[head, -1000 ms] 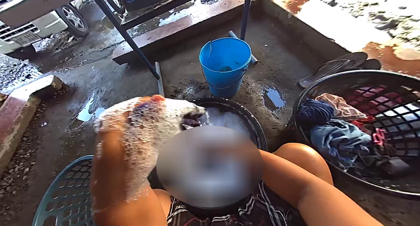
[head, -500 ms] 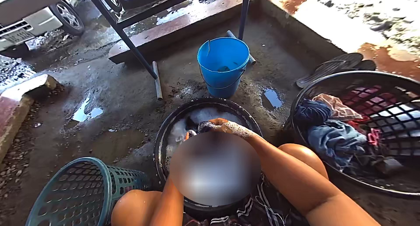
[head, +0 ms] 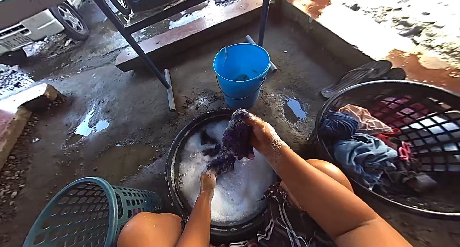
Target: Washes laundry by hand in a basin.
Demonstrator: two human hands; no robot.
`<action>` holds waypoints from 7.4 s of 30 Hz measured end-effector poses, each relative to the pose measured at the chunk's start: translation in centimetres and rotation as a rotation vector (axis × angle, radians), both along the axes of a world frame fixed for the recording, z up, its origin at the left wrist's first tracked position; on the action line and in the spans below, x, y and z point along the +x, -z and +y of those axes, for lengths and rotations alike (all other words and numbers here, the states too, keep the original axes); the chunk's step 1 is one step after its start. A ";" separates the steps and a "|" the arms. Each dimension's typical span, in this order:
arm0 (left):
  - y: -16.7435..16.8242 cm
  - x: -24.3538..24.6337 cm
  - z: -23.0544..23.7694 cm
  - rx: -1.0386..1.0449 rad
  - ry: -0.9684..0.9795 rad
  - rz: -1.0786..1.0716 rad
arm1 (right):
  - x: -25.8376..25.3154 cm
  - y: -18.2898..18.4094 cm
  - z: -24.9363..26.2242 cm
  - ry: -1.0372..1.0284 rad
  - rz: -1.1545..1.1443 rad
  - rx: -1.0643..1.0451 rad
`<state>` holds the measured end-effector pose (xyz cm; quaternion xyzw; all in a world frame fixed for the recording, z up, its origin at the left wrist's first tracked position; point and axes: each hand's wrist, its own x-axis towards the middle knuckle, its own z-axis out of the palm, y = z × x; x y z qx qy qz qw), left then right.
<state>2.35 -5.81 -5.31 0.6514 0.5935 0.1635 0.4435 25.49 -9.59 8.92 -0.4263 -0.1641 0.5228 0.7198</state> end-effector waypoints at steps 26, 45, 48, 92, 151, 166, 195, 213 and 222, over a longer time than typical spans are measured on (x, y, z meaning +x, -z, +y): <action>-17.6 -1.1 2.9 0.311 0.131 0.090 | 1.8 0.7 0.6 -0.525 -0.834 -0.623; 0.7 3.9 -2.2 -0.140 0.044 -0.190 | -5.5 2.6 1.0 -0.650 -0.152 -0.272; -1.5 3.3 -2.6 -0.281 -0.066 -0.324 | -2.5 4.0 2.6 -0.859 -0.831 -0.411; -23.9 4.0 -2.7 0.204 0.227 -0.543 | 0.1 3.1 1.3 -1.082 -1.295 -0.255; -11.7 -4.5 3.4 0.261 -0.221 -0.153 | 2.2 -0.2 -0.4 -0.425 -1.095 -0.309; -10.5 0.1 0.8 -0.017 0.491 -0.074 | -3.6 0.2 -0.3 -0.781 -1.093 0.042; -27.3 -3.5 -1.4 0.465 -0.154 -0.636 | -0.9 1.4 1.8 -0.702 -0.826 -0.065; -16.8 -5.7 2.0 0.241 -0.051 -0.321 | 0.6 -1.8 -0.5 -0.352 -0.576 0.279; -7.0 -5.7 2.8 -0.059 0.333 0.226 | 0.6 -0.1 0.5 -0.180 -0.440 0.138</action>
